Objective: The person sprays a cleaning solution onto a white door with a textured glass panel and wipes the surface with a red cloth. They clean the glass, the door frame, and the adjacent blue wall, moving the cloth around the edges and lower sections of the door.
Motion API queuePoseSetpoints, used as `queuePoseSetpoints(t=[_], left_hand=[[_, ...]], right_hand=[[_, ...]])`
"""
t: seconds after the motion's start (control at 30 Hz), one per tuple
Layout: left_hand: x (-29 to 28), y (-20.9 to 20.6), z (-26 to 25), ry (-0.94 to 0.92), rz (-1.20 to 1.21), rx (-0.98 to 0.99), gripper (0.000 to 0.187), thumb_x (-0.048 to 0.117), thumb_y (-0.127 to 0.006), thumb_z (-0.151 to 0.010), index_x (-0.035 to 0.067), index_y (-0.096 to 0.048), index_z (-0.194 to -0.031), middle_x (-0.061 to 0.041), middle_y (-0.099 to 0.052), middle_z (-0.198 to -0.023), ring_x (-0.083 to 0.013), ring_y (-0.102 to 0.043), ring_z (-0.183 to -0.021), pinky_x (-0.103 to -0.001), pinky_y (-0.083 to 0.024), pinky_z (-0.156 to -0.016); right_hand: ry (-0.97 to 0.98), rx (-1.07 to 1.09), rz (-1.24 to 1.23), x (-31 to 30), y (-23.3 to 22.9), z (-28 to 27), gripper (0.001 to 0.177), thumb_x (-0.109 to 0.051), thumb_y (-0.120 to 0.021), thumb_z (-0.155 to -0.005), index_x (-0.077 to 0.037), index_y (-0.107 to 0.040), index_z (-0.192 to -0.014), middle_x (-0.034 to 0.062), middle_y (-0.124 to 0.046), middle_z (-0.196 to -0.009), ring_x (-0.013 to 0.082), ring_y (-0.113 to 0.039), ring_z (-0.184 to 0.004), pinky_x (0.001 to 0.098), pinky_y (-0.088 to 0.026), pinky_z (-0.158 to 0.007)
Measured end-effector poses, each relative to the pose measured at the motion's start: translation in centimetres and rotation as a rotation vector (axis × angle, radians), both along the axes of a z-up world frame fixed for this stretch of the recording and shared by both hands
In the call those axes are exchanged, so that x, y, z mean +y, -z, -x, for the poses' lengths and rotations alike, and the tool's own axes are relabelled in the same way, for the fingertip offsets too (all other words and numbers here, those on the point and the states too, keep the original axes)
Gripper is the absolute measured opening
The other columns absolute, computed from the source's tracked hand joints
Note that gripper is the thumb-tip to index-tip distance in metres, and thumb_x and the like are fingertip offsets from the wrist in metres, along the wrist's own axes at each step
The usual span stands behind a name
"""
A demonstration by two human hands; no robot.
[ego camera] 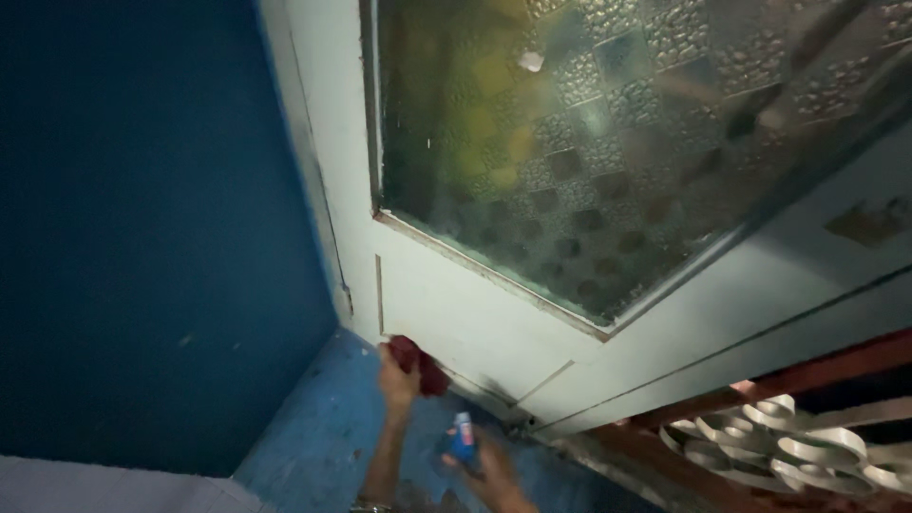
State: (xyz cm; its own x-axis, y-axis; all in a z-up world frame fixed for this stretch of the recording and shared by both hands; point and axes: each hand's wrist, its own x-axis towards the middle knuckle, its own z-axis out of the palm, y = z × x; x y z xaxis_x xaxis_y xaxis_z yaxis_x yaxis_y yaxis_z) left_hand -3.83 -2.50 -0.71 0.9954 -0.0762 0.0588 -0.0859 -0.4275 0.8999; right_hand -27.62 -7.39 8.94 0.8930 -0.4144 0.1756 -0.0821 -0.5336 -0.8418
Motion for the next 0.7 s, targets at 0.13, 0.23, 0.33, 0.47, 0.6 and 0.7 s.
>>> queuePoseSetpoints(t=[0.13,0.23,0.33,0.47,0.6,0.7], left_hand=[[-2.9,0.3,6.3,0.057,0.063,0.065,0.065,0.023,-0.078,-0.083,0.006,-0.044,-0.135,-0.029,-0.071,-0.103,-0.0497,-0.068,-0.097,-0.052,-0.055,-0.078],[-4.2,0.3,10.3,0.07,0.014,0.167,0.074,0.026,-0.077,-0.088,0.006,-0.038,-0.147,-0.03,-0.071,-0.102,-0.0493,-0.069,-0.097,-0.052,-0.055,-0.078],[-4.8,0.5,11.4,0.071,0.016,0.126,0.07,0.026,-0.077,-0.087,0.006,-0.042,-0.144,-0.028,-0.072,-0.1,-0.0482,-0.07,-0.096,-0.051,-0.056,-0.077],[-3.7,1.6,8.4,0.009,0.002,-0.022,0.081,0.023,-0.083,-0.077,0.002,-0.04,-0.142,-0.031,-0.07,-0.1,-0.0504,-0.068,-0.09,-0.052,-0.055,-0.074],[-2.5,1.5,4.4,-0.038,0.065,0.106,0.059,0.018,-0.08,-0.077,0.007,-0.05,-0.127,-0.026,-0.072,-0.099,-0.0476,-0.07,-0.094,-0.051,-0.055,-0.079],[-2.4,0.7,4.2,-0.116,0.121,0.047,0.057,0.015,-0.08,-0.077,0.006,-0.051,-0.125,-0.026,-0.07,-0.104,-0.0478,-0.068,-0.099,-0.051,-0.054,-0.083]], right_hand=[[0.085,0.094,0.008,-3.7,0.1,3.4,0.047,-0.021,-0.09,-0.078,-0.009,-0.066,-0.117,0.0109,-0.077,-0.105,0.0218,-0.075,-0.096,0.0369,-0.059,-0.086],[0.094,0.075,0.021,-4.8,-0.4,5.2,0.048,-0.018,-0.091,-0.078,-0.008,-0.067,-0.119,0.0113,-0.077,-0.11,0.0225,-0.075,-0.101,0.0367,-0.058,-0.09],[0.022,0.012,0.039,-5.1,-1.4,5.9,0.055,-0.015,-0.09,-0.077,-0.005,-0.065,-0.125,0.015,-0.074,-0.117,0.029,-0.072,-0.107,0.0394,-0.055,-0.091],[-0.177,-0.034,0.329,-6.7,-4.4,7.7,0.08,-0.017,-0.092,-0.07,0.005,-0.052,-0.135,0.0297,-0.061,-0.13,0.047,-0.06,-0.122,0.0511,-0.049,-0.1],[-0.147,0.782,0.414,-9.5,-12.4,8.7,0.059,-0.025,-0.074,-0.092,-0.017,-0.053,-0.146,0.0158,-0.064,-0.134,0.0348,-0.065,-0.121,0.0412,-0.052,-0.104],[-0.055,0.67,0.564,-9.9,-19.4,9.7,0.05,-0.027,-0.073,-0.096,-0.023,-0.059,-0.144,0.0049,-0.069,-0.132,0.0222,-0.067,-0.116,0.0333,-0.055,-0.1]])
